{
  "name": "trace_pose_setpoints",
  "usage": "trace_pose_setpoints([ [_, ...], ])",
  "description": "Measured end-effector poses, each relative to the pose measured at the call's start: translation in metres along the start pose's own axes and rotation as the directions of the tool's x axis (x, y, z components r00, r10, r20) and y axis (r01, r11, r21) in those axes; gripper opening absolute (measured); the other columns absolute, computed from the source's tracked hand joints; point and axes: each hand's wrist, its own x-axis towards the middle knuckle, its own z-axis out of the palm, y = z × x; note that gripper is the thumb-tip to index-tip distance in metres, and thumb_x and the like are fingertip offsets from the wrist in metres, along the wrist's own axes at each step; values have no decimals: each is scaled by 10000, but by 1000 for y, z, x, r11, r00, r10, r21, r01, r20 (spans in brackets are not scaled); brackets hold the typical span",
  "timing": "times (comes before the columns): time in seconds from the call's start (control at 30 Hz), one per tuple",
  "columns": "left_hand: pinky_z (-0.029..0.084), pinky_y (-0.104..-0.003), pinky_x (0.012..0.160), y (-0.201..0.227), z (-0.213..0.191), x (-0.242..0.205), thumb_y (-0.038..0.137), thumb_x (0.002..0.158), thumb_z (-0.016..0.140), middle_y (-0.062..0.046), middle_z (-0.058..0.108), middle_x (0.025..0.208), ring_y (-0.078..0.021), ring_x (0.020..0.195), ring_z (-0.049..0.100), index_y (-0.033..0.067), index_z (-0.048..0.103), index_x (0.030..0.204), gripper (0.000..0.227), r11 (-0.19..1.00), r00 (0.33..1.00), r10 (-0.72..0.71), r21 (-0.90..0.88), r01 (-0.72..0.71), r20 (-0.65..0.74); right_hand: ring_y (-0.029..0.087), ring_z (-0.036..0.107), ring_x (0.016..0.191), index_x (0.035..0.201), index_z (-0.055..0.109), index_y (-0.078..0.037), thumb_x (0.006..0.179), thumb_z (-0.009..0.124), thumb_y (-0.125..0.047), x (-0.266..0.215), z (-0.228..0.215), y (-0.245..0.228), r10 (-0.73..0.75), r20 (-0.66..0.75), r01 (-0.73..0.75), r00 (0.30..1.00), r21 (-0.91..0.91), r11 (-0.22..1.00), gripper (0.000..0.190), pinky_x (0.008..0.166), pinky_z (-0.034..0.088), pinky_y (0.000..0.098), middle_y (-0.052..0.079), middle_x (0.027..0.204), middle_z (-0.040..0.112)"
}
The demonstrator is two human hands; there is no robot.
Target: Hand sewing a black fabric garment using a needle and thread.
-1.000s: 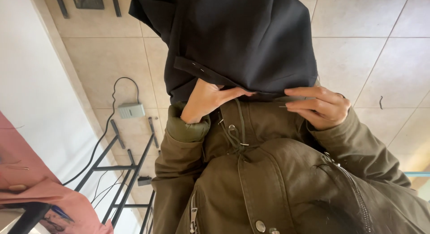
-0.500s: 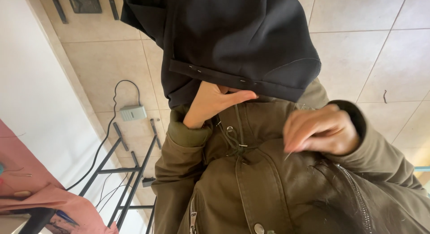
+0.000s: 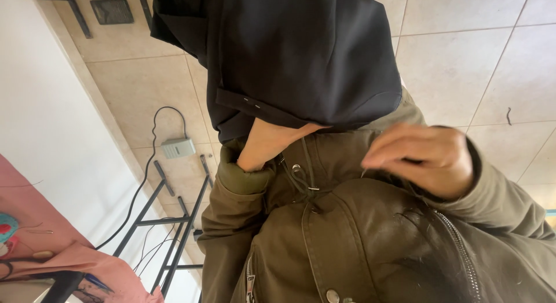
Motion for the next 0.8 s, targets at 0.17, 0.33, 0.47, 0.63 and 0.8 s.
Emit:
trace_pose_setpoints([
  [0.17,530,-365,1125,1,-2,-1,155,842,928,-116,680,1345,-248,1260,663,0,608,1361,629,991,996,-21,137,9,88,195,735,901,958,745,-7,841,828,28,29,5,-34,17,-255,-104,967,-334,937,148,733,625,275,106,1003,728],
  [0.33,522,-367,1162,-4,-2,-6,172,879,896,-106,644,1407,-253,1316,642,6,573,1400,635,995,998,11,103,-18,70,186,691,829,923,744,-22,811,854,50,37,15,-40,-30,-319,-94,947,-368,925,173,711,581,281,110,961,685],
  [0.47,499,-373,1127,-9,-2,-6,166,854,877,-116,625,1380,-252,1285,622,-18,556,1373,637,972,996,73,220,-80,44,202,677,825,941,739,-1,801,866,61,41,20,-36,-63,-310,-76,949,-417,906,198,708,572,296,107,938,680],
  [0.63,586,-308,984,-7,2,-3,124,918,898,-50,759,1153,-173,1069,731,47,732,1214,348,969,994,55,236,-76,98,216,681,840,957,739,-4,796,868,65,52,30,-27,-132,-309,-21,942,-445,895,217,722,576,303,101,951,689],
  [0.8,557,-305,942,20,-1,3,114,883,847,-67,710,1126,-160,1042,673,-30,677,1161,356,993,986,-101,-51,108,130,229,673,872,974,748,-2,777,844,62,52,29,-20,-137,-256,-8,957,-493,870,229,749,570,322,98,961,683],
])
